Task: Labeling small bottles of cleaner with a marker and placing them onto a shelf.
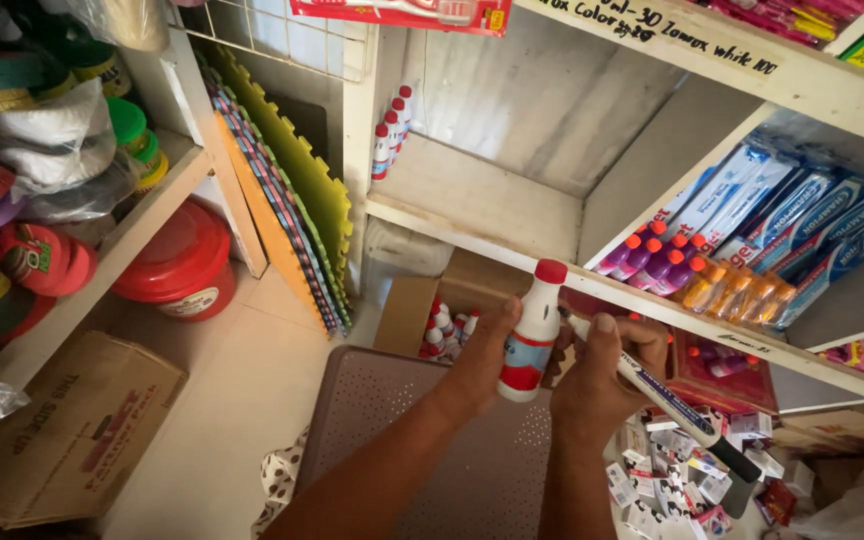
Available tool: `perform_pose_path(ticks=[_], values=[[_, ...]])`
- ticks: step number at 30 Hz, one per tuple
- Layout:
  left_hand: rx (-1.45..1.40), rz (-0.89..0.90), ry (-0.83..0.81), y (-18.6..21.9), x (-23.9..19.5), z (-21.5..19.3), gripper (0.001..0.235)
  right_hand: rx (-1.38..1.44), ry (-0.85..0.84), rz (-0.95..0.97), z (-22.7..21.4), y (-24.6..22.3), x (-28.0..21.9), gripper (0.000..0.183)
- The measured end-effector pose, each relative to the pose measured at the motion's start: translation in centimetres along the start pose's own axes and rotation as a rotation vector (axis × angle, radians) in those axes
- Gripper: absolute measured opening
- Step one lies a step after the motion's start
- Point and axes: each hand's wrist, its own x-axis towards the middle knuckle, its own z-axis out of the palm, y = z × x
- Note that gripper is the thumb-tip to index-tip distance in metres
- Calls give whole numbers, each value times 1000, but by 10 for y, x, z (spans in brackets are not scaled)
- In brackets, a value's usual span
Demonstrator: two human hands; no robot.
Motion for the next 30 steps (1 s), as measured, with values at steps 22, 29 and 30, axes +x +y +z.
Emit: perform_pose_path(ticks=[22, 29, 30], values=[[-122, -9, -47, -4, 1, -4, 63, -317, -88, -159, -2, -5, -2, 18], [-160, 7, -101, -15, 4, -11, 64, -297, -71, -139, 1, -2, -1, 17], [-183, 17, -104, -16, 4, -11, 62, -277, -63, -89, 4, -4, 0, 17]])
